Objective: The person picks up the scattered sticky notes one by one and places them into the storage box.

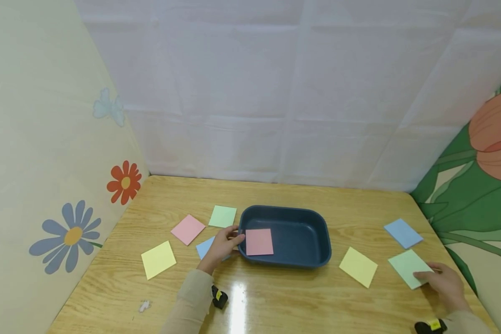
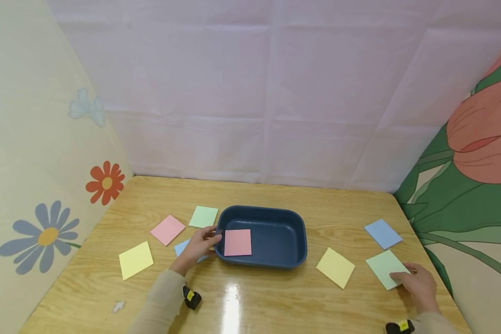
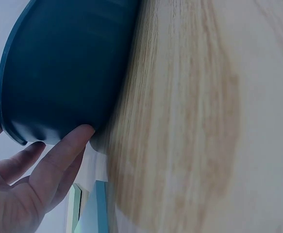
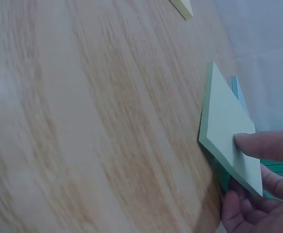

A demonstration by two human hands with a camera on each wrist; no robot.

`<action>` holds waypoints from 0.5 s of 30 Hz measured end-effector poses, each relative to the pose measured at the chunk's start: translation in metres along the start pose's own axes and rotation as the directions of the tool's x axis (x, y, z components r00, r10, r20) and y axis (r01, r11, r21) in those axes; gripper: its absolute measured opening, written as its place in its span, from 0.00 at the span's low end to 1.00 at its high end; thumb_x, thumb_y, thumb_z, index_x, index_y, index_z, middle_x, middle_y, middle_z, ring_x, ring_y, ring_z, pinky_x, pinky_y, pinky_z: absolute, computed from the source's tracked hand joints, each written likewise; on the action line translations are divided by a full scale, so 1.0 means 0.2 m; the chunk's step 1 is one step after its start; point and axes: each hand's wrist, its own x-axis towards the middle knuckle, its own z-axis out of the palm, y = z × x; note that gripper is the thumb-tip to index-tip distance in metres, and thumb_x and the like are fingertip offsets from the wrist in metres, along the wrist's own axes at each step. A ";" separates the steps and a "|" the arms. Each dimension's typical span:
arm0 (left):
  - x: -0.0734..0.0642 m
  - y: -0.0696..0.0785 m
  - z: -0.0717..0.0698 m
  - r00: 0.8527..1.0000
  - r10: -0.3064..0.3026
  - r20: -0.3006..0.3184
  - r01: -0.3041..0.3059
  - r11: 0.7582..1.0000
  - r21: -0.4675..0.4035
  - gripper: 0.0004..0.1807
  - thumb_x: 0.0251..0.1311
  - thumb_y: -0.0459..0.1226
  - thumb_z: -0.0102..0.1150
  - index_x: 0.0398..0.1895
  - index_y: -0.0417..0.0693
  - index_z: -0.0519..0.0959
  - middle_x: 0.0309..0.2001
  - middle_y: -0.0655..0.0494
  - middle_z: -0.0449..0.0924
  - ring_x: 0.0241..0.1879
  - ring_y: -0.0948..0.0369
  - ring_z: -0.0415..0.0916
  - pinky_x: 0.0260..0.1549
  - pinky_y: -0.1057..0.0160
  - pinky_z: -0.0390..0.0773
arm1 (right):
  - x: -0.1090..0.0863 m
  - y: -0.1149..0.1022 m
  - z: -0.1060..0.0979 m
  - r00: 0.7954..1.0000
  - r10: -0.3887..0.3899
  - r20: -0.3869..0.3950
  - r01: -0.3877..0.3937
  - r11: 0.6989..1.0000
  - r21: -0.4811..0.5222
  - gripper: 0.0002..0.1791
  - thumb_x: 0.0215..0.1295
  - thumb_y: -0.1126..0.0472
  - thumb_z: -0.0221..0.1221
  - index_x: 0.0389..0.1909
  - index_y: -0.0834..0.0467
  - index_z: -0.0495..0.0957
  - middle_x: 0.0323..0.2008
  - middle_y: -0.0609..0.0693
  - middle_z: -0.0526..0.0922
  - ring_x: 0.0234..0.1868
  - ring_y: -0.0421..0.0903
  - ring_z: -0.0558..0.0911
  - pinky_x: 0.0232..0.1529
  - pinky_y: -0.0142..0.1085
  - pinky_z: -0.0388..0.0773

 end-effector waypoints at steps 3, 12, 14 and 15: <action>0.00 0.00 0.00 1.000 0.001 0.002 -0.001 1.000 -0.004 0.23 0.64 0.36 0.51 0.60 0.35 0.65 0.47 0.39 0.71 0.38 0.55 0.75 0.33 0.56 0.81 | 0.02 0.01 -0.01 1.000 -0.003 0.009 0.003 0.999 0.036 0.46 0.49 0.58 0.64 0.62 0.78 0.51 0.58 0.76 0.54 0.44 0.60 0.71 0.30 0.36 0.74; 0.00 0.00 0.00 1.000 0.002 -0.003 -0.002 1.000 -0.004 0.22 0.64 0.34 0.50 0.60 0.33 0.65 0.47 0.39 0.70 0.39 0.54 0.75 0.33 0.55 0.81 | 0.04 0.04 -0.03 1.000 -0.019 0.016 0.016 0.981 0.192 0.42 0.50 0.65 0.62 0.61 0.79 0.53 0.25 0.41 0.72 0.21 0.29 0.73 0.23 0.30 0.77; 0.00 0.01 0.00 1.000 -0.002 -0.007 0.002 1.000 -0.003 0.22 0.64 0.34 0.50 0.60 0.34 0.65 0.47 0.38 0.70 0.39 0.54 0.75 0.33 0.55 0.81 | 0.04 0.04 -0.04 1.000 -0.012 0.017 0.008 0.977 0.212 0.41 0.51 0.66 0.62 0.61 0.79 0.52 0.25 0.38 0.71 0.21 0.30 0.73 0.24 0.31 0.78; 0.00 0.01 0.01 1.000 -0.004 -0.010 0.004 1.000 -0.001 0.22 0.64 0.34 0.50 0.60 0.34 0.65 0.47 0.38 0.70 0.39 0.54 0.75 0.34 0.55 0.81 | 0.04 0.04 -0.04 1.000 -0.007 0.019 0.002 0.976 0.219 0.41 0.51 0.66 0.61 0.61 0.78 0.52 0.25 0.37 0.71 0.22 0.30 0.73 0.24 0.32 0.78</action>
